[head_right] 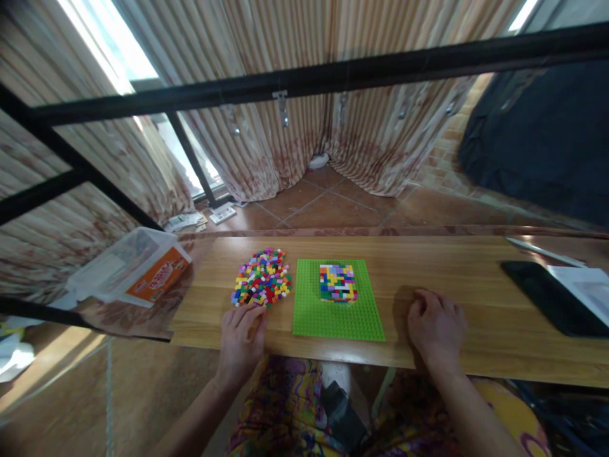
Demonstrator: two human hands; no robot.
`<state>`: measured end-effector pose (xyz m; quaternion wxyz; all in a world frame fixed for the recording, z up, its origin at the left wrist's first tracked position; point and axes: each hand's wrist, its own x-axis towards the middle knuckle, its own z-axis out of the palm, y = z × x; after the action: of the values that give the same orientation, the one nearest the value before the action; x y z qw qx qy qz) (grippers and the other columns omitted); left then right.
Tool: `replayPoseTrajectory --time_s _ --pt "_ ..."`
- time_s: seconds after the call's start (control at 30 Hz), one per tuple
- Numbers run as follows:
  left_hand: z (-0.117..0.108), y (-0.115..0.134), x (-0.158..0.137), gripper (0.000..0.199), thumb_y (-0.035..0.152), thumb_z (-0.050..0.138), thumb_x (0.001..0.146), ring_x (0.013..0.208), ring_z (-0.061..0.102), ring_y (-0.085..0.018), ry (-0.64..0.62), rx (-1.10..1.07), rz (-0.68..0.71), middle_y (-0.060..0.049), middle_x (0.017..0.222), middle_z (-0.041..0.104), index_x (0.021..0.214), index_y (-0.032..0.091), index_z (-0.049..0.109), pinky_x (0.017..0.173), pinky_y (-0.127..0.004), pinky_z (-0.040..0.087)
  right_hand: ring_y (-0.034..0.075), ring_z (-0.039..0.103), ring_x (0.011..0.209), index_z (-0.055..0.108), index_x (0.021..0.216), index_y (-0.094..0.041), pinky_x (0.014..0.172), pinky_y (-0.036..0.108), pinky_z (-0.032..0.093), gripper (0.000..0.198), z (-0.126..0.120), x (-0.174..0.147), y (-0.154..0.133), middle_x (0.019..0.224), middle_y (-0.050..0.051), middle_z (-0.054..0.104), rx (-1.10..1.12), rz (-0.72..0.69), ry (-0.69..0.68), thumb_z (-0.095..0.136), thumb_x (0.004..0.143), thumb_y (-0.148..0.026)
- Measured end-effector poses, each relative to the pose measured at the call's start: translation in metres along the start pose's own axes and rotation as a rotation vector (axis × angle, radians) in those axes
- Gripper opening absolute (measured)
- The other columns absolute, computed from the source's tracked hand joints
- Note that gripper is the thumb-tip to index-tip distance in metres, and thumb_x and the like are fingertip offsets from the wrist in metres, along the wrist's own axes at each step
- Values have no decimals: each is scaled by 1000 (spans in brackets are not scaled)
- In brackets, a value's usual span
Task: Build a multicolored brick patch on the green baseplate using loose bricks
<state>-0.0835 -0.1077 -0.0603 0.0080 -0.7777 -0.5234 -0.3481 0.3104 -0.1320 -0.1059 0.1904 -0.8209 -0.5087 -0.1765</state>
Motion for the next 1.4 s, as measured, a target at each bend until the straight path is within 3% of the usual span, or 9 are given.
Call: replayPoseTrajectory --time_s 0.13,0.3,0.5,0.63,0.83,1.1,1.4 --pt "-5 -18 -6 15 20 61 85 94 58 -24 8 66 -65 -9 99 68 99 18 67 86 -40 44 30 58 85 70 99 -14 75 42 42 37 1 0 2 98 16 68 15 -14 12 39 87 -30" --pt "0 -21 -3 18 22 64 83 93 58 -25 -19 115 -78 -8 100 68 100 20 70 85 -40 43 32 59 88 70 99 -11 77 44 41 38 -3 1 2 97 19 67 46 -44 -16 39 87 -28" --pt "5 -23 4 10 22 62 85 89 59 -24 -22 109 -53 -6 97 70 89 23 71 81 -40 43 29 57 90 69 102 -12 79 42 41 35 -3 0 -1 100 18 66 52 7 -26 42 85 -26" --pt "4 -18 7 8 20 59 85 89 62 -21 -19 5 -50 -6 95 68 87 20 66 81 -36 48 27 57 88 69 101 -14 79 40 41 34 -2 0 -1 101 15 68 32 5 -14 42 85 -26" --pt "2 1 12 7 19 54 85 76 61 -16 -136 -194 -81 -4 84 63 81 20 58 68 -26 49 27 58 90 69 100 -15 81 40 41 33 -1 0 -1 100 14 68 36 6 -7 42 85 -26" --pt "6 7 15 17 26 54 87 62 55 -13 -140 -210 -160 1 67 57 71 19 56 60 -23 43 26 57 90 69 100 -15 80 39 40 32 -4 1 -5 102 13 69 35 32 -16 42 87 -27" --pt "16 8 8 14 24 51 86 58 57 -12 -204 -226 -165 0 68 63 80 19 63 58 -22 45 25 56 90 68 100 -14 83 38 40 31 -5 1 -7 101 14 68 51 25 -1 43 86 -24"
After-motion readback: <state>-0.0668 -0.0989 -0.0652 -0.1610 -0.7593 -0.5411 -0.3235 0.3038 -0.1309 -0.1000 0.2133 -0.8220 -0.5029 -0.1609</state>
